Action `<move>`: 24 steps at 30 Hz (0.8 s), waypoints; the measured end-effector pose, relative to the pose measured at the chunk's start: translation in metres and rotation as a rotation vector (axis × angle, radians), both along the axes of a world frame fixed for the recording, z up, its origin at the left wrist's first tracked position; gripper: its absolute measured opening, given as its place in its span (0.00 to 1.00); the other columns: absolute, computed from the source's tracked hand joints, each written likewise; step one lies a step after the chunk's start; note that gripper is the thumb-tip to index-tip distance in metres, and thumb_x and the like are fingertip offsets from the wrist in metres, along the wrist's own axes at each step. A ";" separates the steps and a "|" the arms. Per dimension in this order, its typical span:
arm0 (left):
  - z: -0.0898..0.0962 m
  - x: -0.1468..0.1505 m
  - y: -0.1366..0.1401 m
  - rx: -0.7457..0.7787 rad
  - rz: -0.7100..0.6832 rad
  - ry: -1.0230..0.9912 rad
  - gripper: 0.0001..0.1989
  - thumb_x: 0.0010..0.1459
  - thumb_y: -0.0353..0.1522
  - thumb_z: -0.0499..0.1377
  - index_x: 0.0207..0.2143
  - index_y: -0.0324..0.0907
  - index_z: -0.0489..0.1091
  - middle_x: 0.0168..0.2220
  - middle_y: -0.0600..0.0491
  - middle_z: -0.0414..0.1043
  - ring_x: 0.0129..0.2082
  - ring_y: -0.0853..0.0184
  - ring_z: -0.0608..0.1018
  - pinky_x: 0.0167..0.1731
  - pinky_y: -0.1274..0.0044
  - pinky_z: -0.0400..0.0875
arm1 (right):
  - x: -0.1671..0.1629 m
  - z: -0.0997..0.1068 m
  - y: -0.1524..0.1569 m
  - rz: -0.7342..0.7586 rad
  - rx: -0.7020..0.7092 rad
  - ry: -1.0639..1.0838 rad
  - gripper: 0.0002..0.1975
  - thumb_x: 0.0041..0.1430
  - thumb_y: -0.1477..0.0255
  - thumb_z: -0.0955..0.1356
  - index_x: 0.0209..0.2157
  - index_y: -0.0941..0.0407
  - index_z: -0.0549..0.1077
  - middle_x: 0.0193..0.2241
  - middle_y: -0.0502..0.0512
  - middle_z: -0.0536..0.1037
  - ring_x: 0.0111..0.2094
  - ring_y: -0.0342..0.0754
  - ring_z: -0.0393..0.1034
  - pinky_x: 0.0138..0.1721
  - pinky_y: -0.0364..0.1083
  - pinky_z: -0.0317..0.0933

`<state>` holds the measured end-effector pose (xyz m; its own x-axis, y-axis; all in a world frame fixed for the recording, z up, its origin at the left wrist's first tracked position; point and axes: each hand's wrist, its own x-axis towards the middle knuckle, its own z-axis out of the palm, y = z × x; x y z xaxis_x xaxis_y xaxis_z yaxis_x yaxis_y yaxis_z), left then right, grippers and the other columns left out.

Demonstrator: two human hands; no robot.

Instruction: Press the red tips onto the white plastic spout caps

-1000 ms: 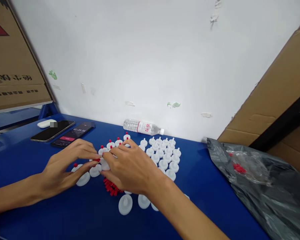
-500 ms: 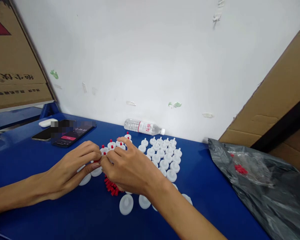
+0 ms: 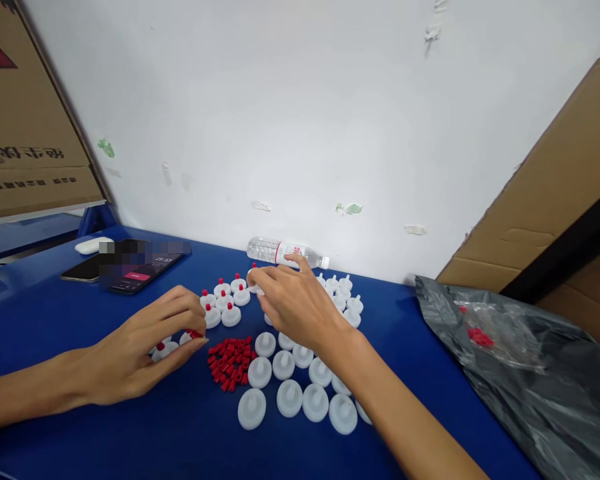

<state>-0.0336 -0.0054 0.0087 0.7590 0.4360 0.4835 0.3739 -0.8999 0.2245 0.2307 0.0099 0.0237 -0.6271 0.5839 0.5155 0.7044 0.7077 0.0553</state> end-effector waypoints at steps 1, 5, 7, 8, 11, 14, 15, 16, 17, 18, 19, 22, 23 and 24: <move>0.000 0.001 0.000 0.007 0.004 0.018 0.04 0.66 0.25 0.54 0.41 0.41 0.67 0.38 0.50 0.68 0.38 0.64 0.67 0.39 0.72 0.65 | -0.001 0.000 -0.001 0.003 -0.023 -0.002 0.08 0.65 0.78 0.66 0.45 0.55 0.69 0.42 0.52 0.81 0.43 0.47 0.75 0.62 0.57 0.48; -0.002 0.001 0.000 0.037 0.026 0.065 0.09 0.67 0.26 0.54 0.46 0.43 0.71 0.41 0.48 0.68 0.39 0.63 0.68 0.39 0.72 0.66 | -0.006 -0.001 -0.003 0.053 -0.091 0.002 0.03 0.65 0.77 0.68 0.39 0.55 0.71 0.39 0.50 0.80 0.44 0.47 0.73 0.59 0.53 0.52; -0.003 0.002 0.001 0.035 0.026 0.088 0.12 0.68 0.26 0.53 0.49 0.44 0.72 0.42 0.48 0.68 0.40 0.63 0.68 0.40 0.71 0.67 | -0.007 -0.003 -0.003 0.056 -0.091 -0.019 0.02 0.65 0.73 0.70 0.38 0.55 0.72 0.41 0.52 0.79 0.47 0.48 0.70 0.53 0.51 0.57; -0.004 0.002 0.002 0.031 0.025 0.100 0.13 0.68 0.26 0.53 0.50 0.44 0.72 0.42 0.48 0.68 0.40 0.63 0.68 0.40 0.71 0.67 | -0.008 -0.004 -0.002 0.043 -0.086 -0.036 0.03 0.64 0.71 0.71 0.38 0.55 0.73 0.42 0.53 0.78 0.46 0.49 0.69 0.49 0.50 0.58; -0.006 0.002 0.003 0.019 0.028 0.139 0.15 0.68 0.25 0.52 0.53 0.45 0.71 0.43 0.47 0.69 0.41 0.62 0.68 0.41 0.71 0.68 | -0.010 -0.007 -0.002 0.009 -0.087 -0.083 0.04 0.63 0.70 0.72 0.39 0.54 0.75 0.39 0.53 0.77 0.41 0.49 0.67 0.43 0.49 0.57; -0.007 0.002 0.004 0.012 0.034 0.151 0.16 0.68 0.24 0.52 0.54 0.45 0.70 0.45 0.47 0.70 0.43 0.62 0.69 0.44 0.70 0.68 | -0.011 -0.008 -0.002 0.022 -0.107 -0.116 0.04 0.66 0.69 0.70 0.39 0.55 0.76 0.35 0.51 0.77 0.39 0.48 0.66 0.42 0.49 0.55; -0.007 0.001 0.004 0.011 0.033 0.154 0.16 0.68 0.24 0.52 0.54 0.45 0.70 0.45 0.47 0.70 0.44 0.62 0.69 0.44 0.69 0.68 | -0.012 -0.008 -0.003 0.021 -0.112 -0.128 0.05 0.67 0.69 0.69 0.39 0.55 0.76 0.34 0.51 0.78 0.39 0.48 0.66 0.43 0.49 0.55; -0.008 0.001 0.004 0.011 0.030 0.157 0.16 0.68 0.25 0.52 0.54 0.45 0.69 0.46 0.48 0.70 0.44 0.62 0.69 0.45 0.69 0.68 | -0.012 -0.008 -0.003 0.015 -0.115 -0.141 0.06 0.67 0.68 0.69 0.38 0.56 0.76 0.34 0.52 0.78 0.39 0.48 0.66 0.43 0.49 0.54; -0.009 0.001 0.004 0.010 0.029 0.162 0.16 0.68 0.25 0.52 0.55 0.45 0.69 0.46 0.48 0.71 0.45 0.62 0.70 0.47 0.69 0.68 | -0.012 -0.008 -0.003 0.007 -0.117 -0.156 0.07 0.67 0.68 0.68 0.38 0.56 0.76 0.34 0.52 0.78 0.39 0.49 0.66 0.43 0.50 0.54; -0.009 0.001 0.005 0.011 0.032 0.168 0.17 0.68 0.25 0.52 0.56 0.45 0.68 0.46 0.49 0.72 0.45 0.62 0.70 0.48 0.69 0.68 | -0.012 -0.008 -0.003 -0.002 -0.118 -0.169 0.07 0.67 0.67 0.68 0.37 0.56 0.77 0.34 0.53 0.78 0.40 0.49 0.66 0.44 0.50 0.55; -0.010 0.001 0.005 0.013 0.035 0.173 0.17 0.68 0.25 0.52 0.56 0.46 0.68 0.46 0.49 0.72 0.46 0.62 0.71 0.50 0.69 0.67 | -0.012 -0.008 -0.004 -0.008 -0.118 -0.176 0.08 0.67 0.67 0.68 0.37 0.56 0.77 0.35 0.53 0.78 0.40 0.49 0.66 0.44 0.50 0.55; -0.011 0.003 0.006 0.021 0.040 0.176 0.17 0.68 0.27 0.54 0.58 0.46 0.67 0.46 0.50 0.74 0.46 0.63 0.72 0.51 0.69 0.67 | -0.012 -0.006 -0.005 -0.005 -0.126 -0.158 0.09 0.68 0.65 0.67 0.40 0.56 0.76 0.37 0.54 0.78 0.42 0.50 0.67 0.46 0.51 0.55; -0.010 0.003 0.005 0.023 0.041 0.176 0.17 0.68 0.27 0.54 0.58 0.46 0.67 0.46 0.50 0.74 0.46 0.63 0.72 0.51 0.69 0.67 | -0.012 -0.006 -0.006 -0.002 -0.127 -0.144 0.11 0.69 0.65 0.66 0.40 0.57 0.76 0.37 0.55 0.78 0.42 0.50 0.67 0.47 0.51 0.56; -0.010 0.003 0.005 0.024 0.043 0.174 0.17 0.68 0.28 0.54 0.58 0.46 0.67 0.47 0.50 0.74 0.47 0.62 0.72 0.51 0.69 0.67 | -0.012 -0.005 -0.007 0.001 -0.127 -0.134 0.12 0.70 0.64 0.65 0.40 0.57 0.76 0.37 0.55 0.78 0.42 0.50 0.68 0.48 0.52 0.56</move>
<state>-0.0305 -0.0006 -0.0011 0.8134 0.4594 0.3568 0.4432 -0.8868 0.1314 0.2186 0.0033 0.0191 -0.6859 0.6382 0.3496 0.6959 0.7157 0.0589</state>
